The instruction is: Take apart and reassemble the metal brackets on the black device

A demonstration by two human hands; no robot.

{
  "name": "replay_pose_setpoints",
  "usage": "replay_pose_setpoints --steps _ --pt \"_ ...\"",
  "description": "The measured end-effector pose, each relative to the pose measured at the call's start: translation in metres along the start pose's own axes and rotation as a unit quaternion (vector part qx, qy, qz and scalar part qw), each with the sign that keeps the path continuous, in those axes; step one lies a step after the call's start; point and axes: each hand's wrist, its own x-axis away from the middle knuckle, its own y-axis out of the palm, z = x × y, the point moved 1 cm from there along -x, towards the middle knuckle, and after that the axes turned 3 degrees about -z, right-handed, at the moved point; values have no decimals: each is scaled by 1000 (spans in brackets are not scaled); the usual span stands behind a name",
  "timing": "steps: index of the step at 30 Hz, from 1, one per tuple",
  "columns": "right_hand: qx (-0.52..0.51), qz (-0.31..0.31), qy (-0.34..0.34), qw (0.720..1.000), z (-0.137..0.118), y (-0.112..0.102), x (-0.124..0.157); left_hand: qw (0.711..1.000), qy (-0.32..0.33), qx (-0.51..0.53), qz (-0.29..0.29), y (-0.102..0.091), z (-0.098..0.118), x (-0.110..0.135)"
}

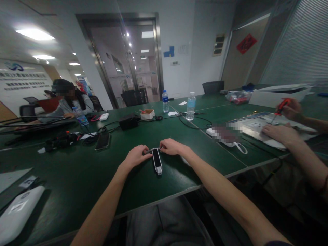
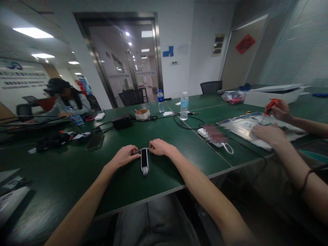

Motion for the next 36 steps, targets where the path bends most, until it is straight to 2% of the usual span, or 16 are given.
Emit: replay_pose_setpoints --steps 36 --pt "19 -13 0 1000 -3 -5 5 998 -13 -57 -38 2 9 -1"
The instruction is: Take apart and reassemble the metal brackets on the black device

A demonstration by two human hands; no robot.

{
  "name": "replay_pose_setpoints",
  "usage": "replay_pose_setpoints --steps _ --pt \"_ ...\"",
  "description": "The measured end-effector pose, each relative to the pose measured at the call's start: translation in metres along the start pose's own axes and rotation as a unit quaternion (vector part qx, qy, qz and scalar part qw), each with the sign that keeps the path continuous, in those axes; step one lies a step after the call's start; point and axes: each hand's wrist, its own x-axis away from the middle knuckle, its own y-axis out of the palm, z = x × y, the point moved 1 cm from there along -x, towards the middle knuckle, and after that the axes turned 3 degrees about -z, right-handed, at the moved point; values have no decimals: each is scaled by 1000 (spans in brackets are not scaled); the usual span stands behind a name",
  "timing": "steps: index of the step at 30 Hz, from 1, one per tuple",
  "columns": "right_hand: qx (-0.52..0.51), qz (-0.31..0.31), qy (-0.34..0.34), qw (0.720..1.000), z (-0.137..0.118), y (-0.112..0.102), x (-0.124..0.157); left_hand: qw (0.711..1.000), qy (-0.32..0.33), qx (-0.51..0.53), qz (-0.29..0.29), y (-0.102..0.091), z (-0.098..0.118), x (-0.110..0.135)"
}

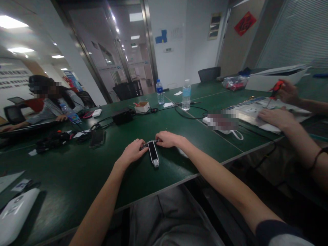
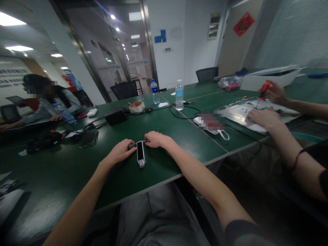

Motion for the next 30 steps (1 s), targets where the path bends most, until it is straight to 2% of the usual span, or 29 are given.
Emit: replay_pose_setpoints --steps 30 --pt "4 2 0 1000 -1 0 1 1000 2 -12 5 1 2 2"
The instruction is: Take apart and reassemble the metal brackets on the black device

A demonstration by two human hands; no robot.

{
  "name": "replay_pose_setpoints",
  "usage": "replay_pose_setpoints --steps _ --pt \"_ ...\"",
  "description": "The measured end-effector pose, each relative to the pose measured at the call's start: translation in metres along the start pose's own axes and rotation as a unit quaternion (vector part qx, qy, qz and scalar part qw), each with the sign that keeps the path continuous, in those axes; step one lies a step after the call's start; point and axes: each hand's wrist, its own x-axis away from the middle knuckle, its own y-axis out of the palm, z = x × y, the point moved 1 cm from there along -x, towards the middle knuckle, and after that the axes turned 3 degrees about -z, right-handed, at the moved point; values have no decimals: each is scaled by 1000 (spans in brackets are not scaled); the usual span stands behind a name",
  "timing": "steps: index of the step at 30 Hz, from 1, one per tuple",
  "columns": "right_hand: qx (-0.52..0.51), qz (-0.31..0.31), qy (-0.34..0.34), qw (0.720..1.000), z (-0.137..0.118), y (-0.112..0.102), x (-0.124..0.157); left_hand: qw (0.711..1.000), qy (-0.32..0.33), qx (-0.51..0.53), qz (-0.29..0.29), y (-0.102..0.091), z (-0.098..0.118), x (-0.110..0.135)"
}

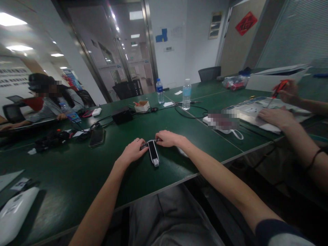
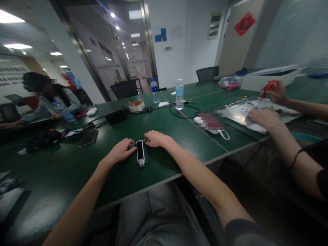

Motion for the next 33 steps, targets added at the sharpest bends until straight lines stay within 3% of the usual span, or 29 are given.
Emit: replay_pose_setpoints --steps 33 --pt "2 -16 2 1000 1 -4 2 1000 0 -18 -15 -6 6 -2"
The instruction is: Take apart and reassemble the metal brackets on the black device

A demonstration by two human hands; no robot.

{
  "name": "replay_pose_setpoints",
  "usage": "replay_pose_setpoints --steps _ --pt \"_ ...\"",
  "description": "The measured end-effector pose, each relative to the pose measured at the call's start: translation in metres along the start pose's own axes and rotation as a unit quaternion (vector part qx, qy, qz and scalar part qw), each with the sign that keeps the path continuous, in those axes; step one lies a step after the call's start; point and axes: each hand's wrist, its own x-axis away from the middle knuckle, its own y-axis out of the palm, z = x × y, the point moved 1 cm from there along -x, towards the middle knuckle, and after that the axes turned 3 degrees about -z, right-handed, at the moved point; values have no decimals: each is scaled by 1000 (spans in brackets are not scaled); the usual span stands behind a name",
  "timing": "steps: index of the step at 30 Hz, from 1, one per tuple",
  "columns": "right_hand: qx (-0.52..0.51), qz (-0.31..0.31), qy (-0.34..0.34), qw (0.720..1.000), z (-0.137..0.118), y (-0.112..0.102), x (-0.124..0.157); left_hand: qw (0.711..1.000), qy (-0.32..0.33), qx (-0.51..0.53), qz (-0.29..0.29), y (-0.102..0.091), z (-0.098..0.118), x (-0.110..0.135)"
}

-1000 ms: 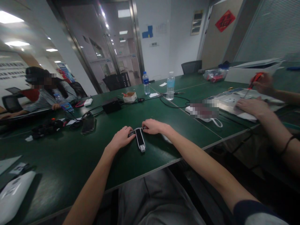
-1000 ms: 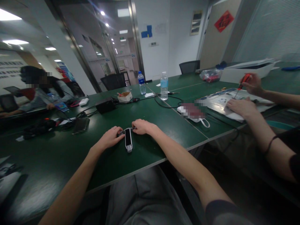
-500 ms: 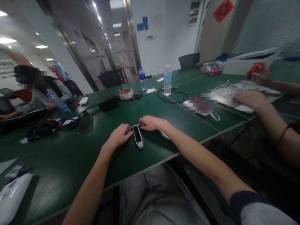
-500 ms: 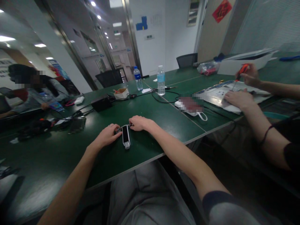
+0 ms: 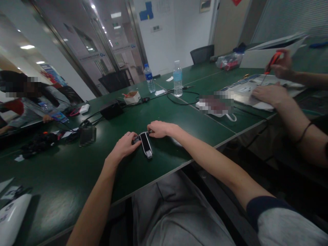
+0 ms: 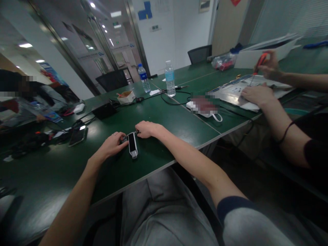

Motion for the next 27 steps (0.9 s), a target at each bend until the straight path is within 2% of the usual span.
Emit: replay_pose_setpoints --steps 16,27 --pt "8 23 0 1000 1 3 -4 999 26 15 40 4 -8 -3" --pt "8 27 4 1000 2 7 -7 998 -3 41 48 0 -7 0"
